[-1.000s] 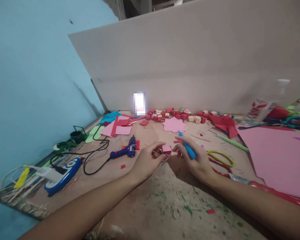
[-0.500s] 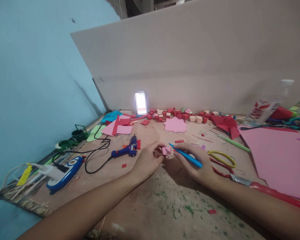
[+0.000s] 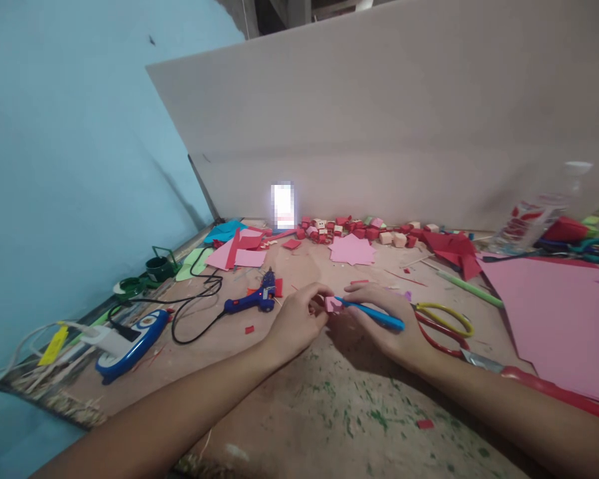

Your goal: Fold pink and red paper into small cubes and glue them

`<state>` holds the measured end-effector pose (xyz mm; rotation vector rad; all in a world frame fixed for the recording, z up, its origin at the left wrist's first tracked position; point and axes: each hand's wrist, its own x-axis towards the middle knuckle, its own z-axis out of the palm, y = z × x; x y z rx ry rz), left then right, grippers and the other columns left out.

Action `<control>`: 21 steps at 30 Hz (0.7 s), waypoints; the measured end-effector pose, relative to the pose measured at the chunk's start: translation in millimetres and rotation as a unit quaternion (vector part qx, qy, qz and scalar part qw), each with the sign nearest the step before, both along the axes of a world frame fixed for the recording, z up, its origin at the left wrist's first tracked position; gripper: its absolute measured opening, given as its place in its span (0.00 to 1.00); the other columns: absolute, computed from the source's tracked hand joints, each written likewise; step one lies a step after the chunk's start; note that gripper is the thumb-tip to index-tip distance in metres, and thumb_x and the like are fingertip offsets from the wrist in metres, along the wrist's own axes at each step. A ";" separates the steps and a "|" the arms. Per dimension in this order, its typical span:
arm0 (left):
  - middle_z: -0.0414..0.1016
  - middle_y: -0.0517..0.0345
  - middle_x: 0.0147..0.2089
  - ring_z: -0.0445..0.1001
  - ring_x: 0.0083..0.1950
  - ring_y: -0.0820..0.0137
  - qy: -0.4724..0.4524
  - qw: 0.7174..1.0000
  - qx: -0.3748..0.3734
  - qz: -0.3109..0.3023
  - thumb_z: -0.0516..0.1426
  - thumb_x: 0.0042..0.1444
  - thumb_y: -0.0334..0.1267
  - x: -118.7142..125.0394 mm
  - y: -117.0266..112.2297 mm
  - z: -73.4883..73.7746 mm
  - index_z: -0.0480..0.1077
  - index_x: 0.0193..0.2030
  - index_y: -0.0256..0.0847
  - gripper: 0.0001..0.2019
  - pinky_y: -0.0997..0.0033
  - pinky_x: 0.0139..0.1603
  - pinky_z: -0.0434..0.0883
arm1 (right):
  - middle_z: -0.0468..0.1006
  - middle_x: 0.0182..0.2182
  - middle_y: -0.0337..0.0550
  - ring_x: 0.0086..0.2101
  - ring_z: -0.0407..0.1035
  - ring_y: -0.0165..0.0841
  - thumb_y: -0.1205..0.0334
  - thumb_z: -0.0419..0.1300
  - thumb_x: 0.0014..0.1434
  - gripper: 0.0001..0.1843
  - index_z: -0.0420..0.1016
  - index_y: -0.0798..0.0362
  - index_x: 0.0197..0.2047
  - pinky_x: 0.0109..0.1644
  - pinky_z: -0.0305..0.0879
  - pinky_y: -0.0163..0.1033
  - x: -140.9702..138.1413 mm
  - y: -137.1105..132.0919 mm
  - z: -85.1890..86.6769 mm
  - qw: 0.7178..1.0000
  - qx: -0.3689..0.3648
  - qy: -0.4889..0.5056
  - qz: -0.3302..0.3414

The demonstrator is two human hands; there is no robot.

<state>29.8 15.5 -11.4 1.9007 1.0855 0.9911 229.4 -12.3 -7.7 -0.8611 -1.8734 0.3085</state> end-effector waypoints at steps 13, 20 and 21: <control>0.81 0.59 0.38 0.78 0.38 0.70 0.011 1.000 0.000 0.002 0.57 0.50 0.20 -0.8 -0.1 -0.5 0.76 0.45 0.40 0.18 0.75 0.39 0.72 | 0.85 0.41 0.45 0.43 0.80 0.39 0.65 0.63 0.65 0.06 0.80 0.48 0.44 0.49 0.76 0.45 -2.3 -0.9 3.4 0.999 -0.014 -0.007 0.034; 0.81 0.59 0.38 0.78 0.38 0.70 0.014 1.000 -0.002 0.001 0.57 0.50 0.20 -0.9 -0.6 -0.6 0.76 0.45 0.40 0.18 0.75 0.38 0.72 | 0.85 0.40 0.44 0.41 0.79 0.39 0.65 0.63 0.65 0.06 0.80 0.48 0.44 0.47 0.74 0.44 -2.7 -2.3 2.6 0.999 -0.033 -0.012 0.031; 0.81 0.59 0.38 0.78 0.38 0.70 0.014 1.000 -0.002 0.000 0.57 0.50 0.20 -1.0 -0.6 -0.2 0.76 0.45 0.39 0.18 0.75 0.38 0.72 | 0.85 0.40 0.44 0.41 0.79 0.38 0.65 0.63 0.65 0.06 0.80 0.48 0.44 0.47 0.74 0.44 -2.9 -2.3 2.9 0.999 -0.033 -0.011 0.031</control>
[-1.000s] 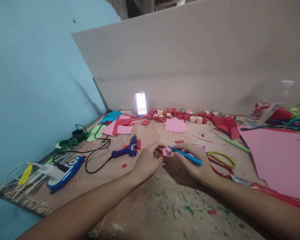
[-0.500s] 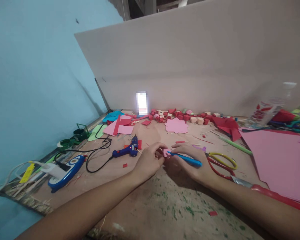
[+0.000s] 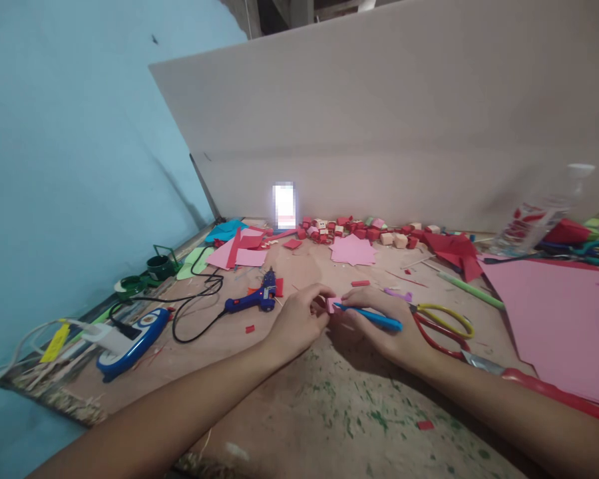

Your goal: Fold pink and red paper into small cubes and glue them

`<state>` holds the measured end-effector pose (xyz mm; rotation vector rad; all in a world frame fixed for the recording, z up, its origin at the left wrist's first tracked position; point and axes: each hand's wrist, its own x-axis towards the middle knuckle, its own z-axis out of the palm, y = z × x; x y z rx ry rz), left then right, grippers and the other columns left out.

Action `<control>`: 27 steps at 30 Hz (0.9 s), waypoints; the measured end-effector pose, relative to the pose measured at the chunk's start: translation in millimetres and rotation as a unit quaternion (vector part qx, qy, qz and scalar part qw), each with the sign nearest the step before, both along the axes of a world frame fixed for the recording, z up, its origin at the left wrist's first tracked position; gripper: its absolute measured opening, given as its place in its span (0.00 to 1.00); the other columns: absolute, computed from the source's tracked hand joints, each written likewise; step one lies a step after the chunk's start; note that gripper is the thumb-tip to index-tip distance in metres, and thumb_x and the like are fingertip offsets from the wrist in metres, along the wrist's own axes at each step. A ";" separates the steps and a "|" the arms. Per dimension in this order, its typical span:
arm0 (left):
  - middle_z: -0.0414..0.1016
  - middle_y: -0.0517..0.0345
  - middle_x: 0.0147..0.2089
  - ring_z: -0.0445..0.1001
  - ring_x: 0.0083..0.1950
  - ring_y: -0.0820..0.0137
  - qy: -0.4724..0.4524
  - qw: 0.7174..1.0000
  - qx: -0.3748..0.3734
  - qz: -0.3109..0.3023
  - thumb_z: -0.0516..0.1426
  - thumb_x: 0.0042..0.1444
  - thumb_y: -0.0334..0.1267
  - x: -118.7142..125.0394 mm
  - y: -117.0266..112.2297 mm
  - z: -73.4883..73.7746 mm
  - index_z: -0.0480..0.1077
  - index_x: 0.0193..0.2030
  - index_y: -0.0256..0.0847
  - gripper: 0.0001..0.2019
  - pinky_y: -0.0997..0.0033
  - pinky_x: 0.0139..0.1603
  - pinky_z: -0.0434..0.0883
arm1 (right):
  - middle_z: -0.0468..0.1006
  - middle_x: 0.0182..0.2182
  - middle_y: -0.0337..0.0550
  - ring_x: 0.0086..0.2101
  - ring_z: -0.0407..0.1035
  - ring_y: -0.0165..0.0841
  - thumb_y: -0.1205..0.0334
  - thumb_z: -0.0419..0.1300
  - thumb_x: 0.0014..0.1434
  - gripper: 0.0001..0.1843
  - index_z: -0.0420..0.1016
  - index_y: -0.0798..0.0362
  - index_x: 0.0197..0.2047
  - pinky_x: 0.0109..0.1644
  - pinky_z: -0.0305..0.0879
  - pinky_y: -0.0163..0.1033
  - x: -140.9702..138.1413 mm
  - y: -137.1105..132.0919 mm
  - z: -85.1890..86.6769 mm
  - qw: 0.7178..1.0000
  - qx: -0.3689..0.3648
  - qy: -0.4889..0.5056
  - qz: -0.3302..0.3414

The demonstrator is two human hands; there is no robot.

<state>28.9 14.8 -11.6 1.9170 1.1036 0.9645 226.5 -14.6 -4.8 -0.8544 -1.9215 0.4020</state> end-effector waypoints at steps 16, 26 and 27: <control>0.81 0.59 0.39 0.78 0.38 0.70 -0.001 1.000 0.008 -0.002 0.57 0.49 0.19 -0.3 0.7 -0.5 0.76 0.45 0.40 0.19 0.75 0.39 0.72 | 0.83 0.34 0.42 0.35 0.76 0.37 0.63 0.62 0.66 0.04 0.79 0.47 0.42 0.41 0.69 0.44 1.8 0.9 0.4 1.000 0.001 -0.013 -0.013; 0.81 0.58 0.39 0.78 0.39 0.70 -0.002 1.000 0.008 -0.004 0.57 0.50 0.20 0.1 -0.4 0.6 0.76 0.45 0.39 0.18 0.75 0.39 0.72 | 0.81 0.33 0.41 0.34 0.74 0.36 0.64 0.62 0.66 0.04 0.79 0.47 0.42 0.39 0.68 0.43 1.6 1.4 1.0 1.000 0.001 -0.016 -0.011; 0.81 0.58 0.39 0.78 0.39 0.70 -0.002 1.000 0.008 -0.004 0.57 0.50 0.20 0.1 -0.5 0.8 0.76 0.45 0.39 0.18 0.75 0.39 0.72 | 0.81 0.33 0.41 0.34 0.74 0.36 0.64 0.62 0.66 0.04 0.79 0.47 0.42 0.40 0.68 0.43 1.8 1.4 0.8 1.000 0.002 -0.016 -0.011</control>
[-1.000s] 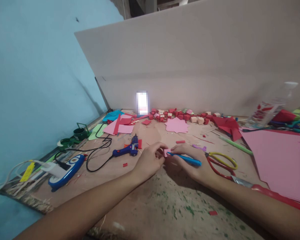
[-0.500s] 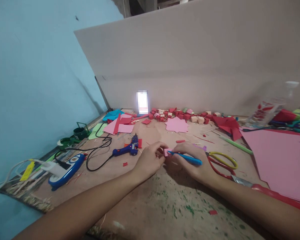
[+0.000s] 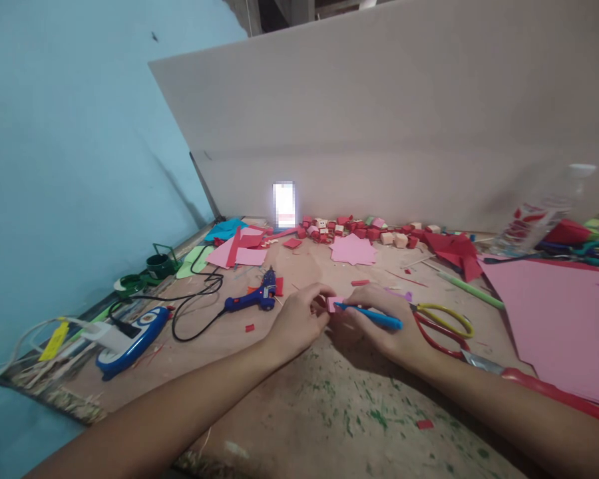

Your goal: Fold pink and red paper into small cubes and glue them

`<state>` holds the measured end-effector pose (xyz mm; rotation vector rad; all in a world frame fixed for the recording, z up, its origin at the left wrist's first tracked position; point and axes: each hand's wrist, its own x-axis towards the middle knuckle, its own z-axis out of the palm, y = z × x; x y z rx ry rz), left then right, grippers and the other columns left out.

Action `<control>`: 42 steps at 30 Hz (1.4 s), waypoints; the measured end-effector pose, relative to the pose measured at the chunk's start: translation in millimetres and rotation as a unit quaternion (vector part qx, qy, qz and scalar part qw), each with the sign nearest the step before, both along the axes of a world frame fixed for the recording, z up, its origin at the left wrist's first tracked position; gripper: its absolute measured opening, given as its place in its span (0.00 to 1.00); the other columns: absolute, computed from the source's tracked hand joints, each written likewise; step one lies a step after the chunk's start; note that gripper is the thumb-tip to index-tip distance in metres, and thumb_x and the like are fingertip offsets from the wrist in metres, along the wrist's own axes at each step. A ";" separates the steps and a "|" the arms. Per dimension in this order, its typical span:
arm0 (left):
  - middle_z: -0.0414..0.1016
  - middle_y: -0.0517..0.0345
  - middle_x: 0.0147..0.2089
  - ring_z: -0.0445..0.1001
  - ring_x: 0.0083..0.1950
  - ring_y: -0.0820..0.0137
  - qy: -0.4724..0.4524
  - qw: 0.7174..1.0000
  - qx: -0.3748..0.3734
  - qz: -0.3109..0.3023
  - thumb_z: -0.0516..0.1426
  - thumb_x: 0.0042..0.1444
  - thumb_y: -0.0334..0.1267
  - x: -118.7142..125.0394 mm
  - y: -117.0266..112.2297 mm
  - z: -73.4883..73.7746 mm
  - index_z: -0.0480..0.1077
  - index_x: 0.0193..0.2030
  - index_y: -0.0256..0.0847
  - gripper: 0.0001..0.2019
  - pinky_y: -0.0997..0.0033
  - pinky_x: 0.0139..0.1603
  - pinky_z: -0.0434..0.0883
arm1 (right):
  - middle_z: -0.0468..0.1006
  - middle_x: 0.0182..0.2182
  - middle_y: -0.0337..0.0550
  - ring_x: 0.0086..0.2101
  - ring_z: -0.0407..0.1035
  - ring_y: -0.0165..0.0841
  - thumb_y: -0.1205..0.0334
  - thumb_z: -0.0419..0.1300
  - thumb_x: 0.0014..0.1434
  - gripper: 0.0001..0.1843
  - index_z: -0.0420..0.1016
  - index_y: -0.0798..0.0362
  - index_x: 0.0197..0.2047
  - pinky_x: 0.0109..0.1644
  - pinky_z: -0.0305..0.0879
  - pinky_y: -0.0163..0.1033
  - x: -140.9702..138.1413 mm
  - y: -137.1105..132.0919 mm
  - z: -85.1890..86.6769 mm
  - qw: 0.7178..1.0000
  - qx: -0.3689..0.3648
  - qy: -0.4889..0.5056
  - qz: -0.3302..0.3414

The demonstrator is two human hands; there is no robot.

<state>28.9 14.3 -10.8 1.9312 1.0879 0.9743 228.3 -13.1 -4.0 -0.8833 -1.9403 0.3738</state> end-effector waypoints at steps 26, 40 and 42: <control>0.80 0.60 0.39 0.78 0.38 0.71 0.000 1.000 0.003 0.000 0.58 0.50 0.18 0.6 0.3 -1.2 0.76 0.45 0.39 0.18 0.76 0.39 0.71 | 0.82 0.34 0.39 0.35 0.75 0.34 0.65 0.62 0.66 0.05 0.80 0.47 0.43 0.40 0.68 0.41 -1.3 0.2 -0.5 1.000 0.011 0.003 -0.004; 0.81 0.60 0.39 0.78 0.38 0.71 0.000 1.000 0.009 -0.001 0.58 0.50 0.19 0.9 -0.6 0.8 0.76 0.45 0.39 0.18 0.76 0.38 0.72 | 0.82 0.34 0.40 0.35 0.75 0.35 0.65 0.62 0.66 0.05 0.80 0.48 0.43 0.41 0.68 0.42 0.2 -1.0 -1.0 1.000 0.010 -0.002 -0.009; 0.81 0.60 0.39 0.78 0.38 0.71 -0.002 1.000 0.010 -0.003 0.57 0.50 0.19 0.8 -0.1 0.5 0.76 0.45 0.39 0.18 0.76 0.38 0.72 | 0.82 0.34 0.40 0.35 0.75 0.35 0.65 0.62 0.66 0.05 0.80 0.48 0.43 0.40 0.68 0.42 -0.2 -1.0 -0.3 1.000 0.011 -0.002 -0.009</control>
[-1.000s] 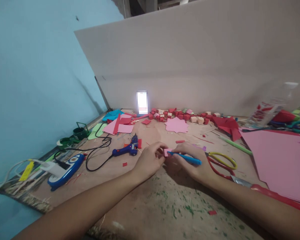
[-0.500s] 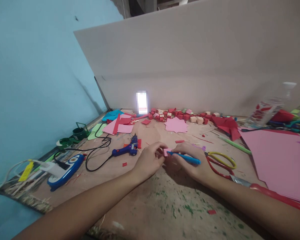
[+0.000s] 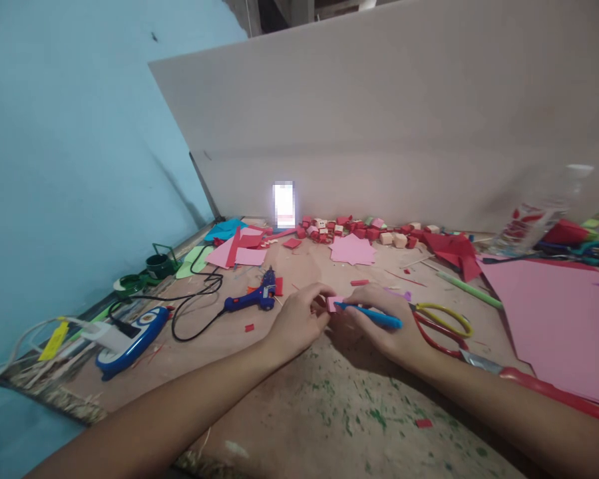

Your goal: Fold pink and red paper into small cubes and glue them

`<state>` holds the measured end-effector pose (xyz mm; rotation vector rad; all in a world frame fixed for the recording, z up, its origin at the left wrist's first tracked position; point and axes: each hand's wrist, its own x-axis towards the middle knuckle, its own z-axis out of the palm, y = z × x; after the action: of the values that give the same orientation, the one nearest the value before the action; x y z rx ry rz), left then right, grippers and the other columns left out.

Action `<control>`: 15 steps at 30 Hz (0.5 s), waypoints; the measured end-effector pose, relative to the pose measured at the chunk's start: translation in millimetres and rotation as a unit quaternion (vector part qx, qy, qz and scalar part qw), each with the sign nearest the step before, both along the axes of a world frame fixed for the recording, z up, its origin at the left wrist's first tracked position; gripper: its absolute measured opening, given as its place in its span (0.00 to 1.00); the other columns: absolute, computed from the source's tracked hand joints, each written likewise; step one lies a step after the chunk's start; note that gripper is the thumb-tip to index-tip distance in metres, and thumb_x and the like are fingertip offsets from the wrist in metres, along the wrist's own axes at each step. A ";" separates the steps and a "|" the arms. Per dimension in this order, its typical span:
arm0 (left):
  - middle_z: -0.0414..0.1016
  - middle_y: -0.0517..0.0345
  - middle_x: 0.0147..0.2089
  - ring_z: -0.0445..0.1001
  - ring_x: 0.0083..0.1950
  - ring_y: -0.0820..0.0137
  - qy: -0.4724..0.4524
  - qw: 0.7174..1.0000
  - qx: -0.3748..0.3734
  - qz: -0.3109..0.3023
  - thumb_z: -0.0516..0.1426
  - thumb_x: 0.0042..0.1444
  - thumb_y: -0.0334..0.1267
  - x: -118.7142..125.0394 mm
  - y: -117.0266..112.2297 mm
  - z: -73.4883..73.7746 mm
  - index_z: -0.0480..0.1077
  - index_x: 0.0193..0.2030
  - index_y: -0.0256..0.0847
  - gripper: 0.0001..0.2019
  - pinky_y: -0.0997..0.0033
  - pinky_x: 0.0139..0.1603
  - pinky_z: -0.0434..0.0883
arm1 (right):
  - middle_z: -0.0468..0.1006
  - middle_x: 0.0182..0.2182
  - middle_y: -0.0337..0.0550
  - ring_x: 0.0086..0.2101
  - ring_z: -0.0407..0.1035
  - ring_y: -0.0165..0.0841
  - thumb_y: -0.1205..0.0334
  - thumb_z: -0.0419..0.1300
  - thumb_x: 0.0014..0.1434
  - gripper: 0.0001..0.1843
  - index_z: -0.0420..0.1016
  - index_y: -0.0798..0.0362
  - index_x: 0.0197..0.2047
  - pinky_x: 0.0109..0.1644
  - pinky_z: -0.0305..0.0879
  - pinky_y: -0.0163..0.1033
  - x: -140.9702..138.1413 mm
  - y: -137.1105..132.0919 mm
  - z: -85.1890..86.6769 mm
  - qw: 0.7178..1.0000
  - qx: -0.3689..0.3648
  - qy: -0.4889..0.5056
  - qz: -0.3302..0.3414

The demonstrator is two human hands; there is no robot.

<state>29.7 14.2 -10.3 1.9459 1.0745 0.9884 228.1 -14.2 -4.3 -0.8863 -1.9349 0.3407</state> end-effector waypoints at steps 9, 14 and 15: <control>0.81 0.60 0.39 0.78 0.38 0.72 -0.003 1.000 0.003 -0.002 0.57 0.50 0.19 -0.3 0.3 -2.3 0.76 0.45 0.39 0.18 0.77 0.38 0.72 | 0.83 0.34 0.39 0.35 0.75 0.35 0.65 0.62 0.66 0.05 0.79 0.47 0.43 0.41 0.68 0.41 -0.8 1.2 0.3 1.000 0.000 -0.001 0.000; 0.81 0.60 0.39 0.78 0.38 0.72 -0.004 1.000 0.005 -0.002 0.57 0.51 0.20 0.1 0.3 -2.1 0.76 0.45 0.39 0.17 0.77 0.38 0.72 | 0.83 0.34 0.40 0.35 0.75 0.35 0.64 0.62 0.66 0.05 0.80 0.47 0.43 0.41 0.68 0.42 -0.2 1.0 -0.9 1.000 -0.002 -0.002 -0.001; 0.81 0.60 0.40 0.78 0.38 0.71 -0.004 1.000 0.004 -0.002 0.57 0.51 0.20 0.1 0.4 -2.0 0.76 0.45 0.39 0.17 0.77 0.38 0.72 | 0.83 0.34 0.40 0.35 0.75 0.35 0.64 0.62 0.66 0.05 0.80 0.48 0.43 0.40 0.68 0.42 -0.3 0.9 -0.7 1.000 -0.003 -0.003 -0.002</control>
<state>29.9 14.6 -12.3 1.9483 1.0638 1.0002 227.8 -13.3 -5.1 -0.8950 -1.9378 0.3431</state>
